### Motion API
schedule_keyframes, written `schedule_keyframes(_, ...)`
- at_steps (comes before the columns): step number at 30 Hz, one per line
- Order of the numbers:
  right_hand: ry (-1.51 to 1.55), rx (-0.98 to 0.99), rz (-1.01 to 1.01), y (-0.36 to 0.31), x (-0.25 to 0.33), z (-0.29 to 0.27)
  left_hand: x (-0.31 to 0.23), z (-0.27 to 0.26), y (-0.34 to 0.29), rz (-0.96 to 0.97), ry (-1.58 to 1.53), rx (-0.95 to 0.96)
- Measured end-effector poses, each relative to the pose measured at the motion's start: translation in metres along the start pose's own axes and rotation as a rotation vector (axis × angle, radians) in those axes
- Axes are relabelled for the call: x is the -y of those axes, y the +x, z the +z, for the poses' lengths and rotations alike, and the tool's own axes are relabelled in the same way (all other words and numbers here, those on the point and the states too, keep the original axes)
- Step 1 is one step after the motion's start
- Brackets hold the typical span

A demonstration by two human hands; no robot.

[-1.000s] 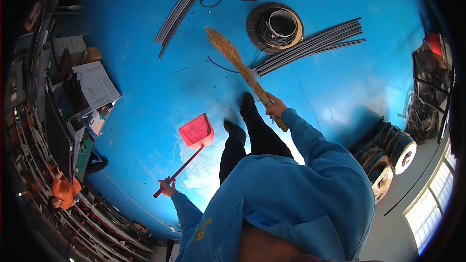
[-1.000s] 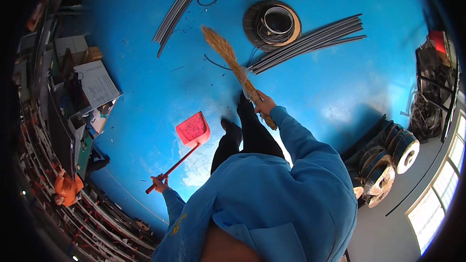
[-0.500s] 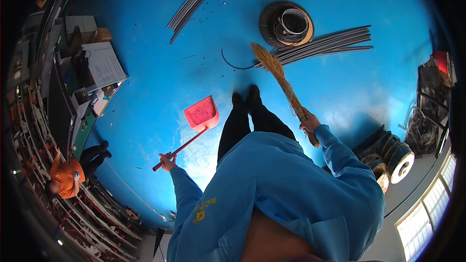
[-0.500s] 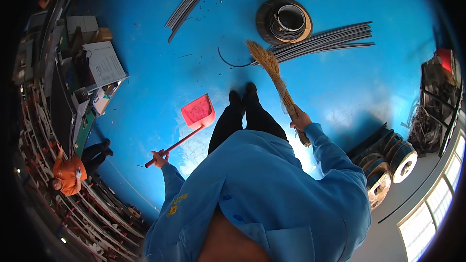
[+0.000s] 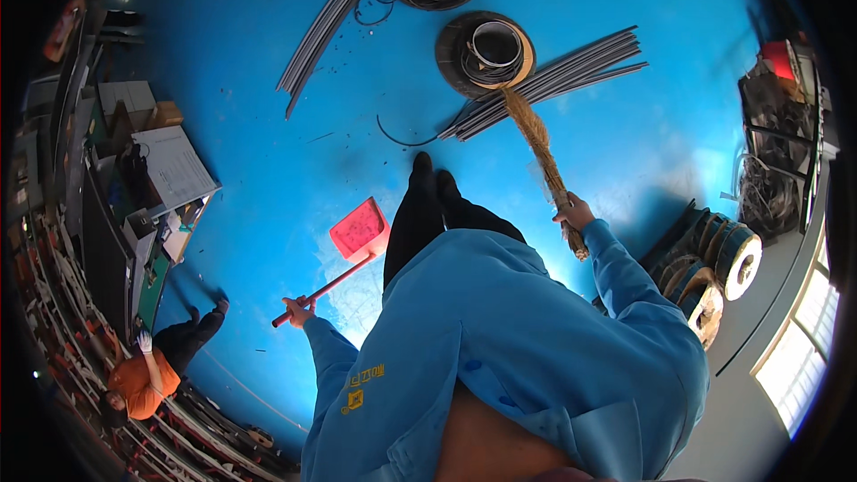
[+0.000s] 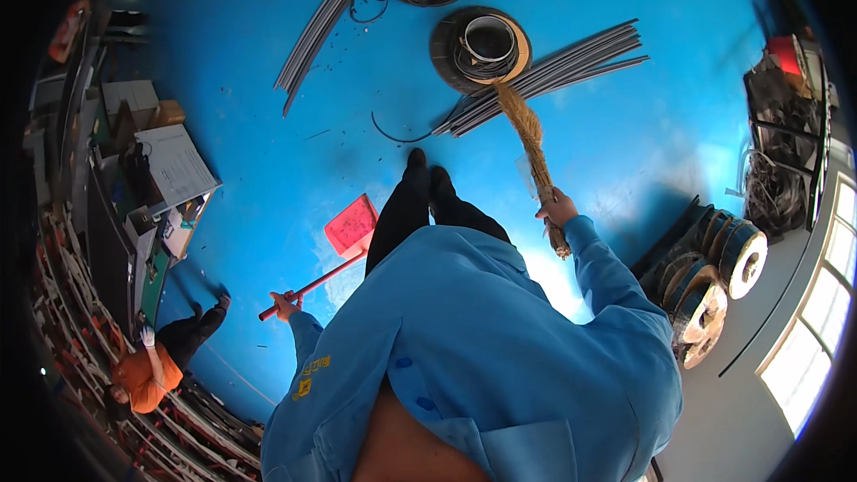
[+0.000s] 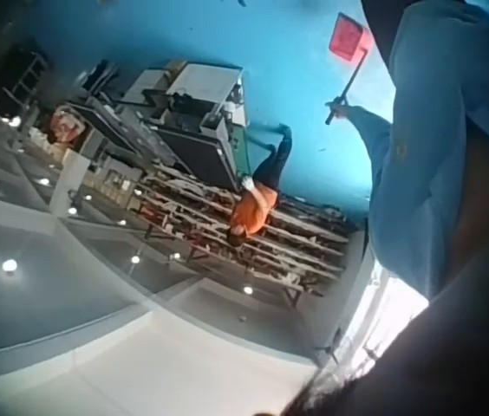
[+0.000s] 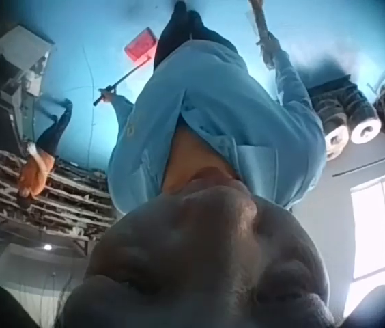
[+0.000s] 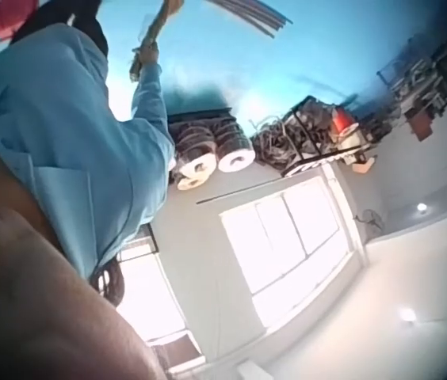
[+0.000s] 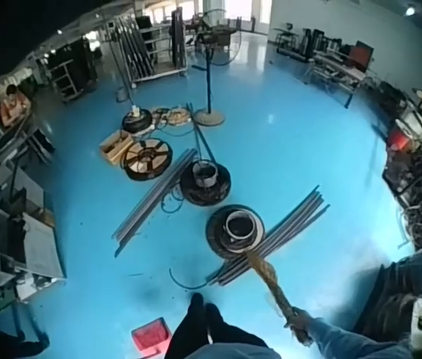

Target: Sweeping debris and small parts from a workshop floor into a dustpan and a box.

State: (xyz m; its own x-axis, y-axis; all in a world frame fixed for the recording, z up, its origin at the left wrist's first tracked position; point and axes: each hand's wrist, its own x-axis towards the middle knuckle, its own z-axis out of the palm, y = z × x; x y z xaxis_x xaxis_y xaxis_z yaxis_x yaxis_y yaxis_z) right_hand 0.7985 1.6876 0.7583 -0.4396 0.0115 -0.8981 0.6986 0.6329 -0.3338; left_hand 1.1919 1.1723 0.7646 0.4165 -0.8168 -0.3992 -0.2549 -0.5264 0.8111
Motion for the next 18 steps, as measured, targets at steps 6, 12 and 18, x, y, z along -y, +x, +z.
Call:
schedule_keyframes(6, -0.526, -0.051, -0.053, 0.003, 0.02, -0.021, -0.004, 0.004, 0.004, 0.028, 0.002, 0.057)
schedule_keyframes(12, -0.549, 0.032, -0.102, 0.005, 0.017, -0.017, 0.008, -0.02, 0.006, 0.051, -0.076, 0.039)
schedule_keyframes(18, -0.532, 0.02, -0.171, 0.004, 0.015, 0.005, 0.025, -0.04, -0.011, 0.018, -0.123, -0.065)
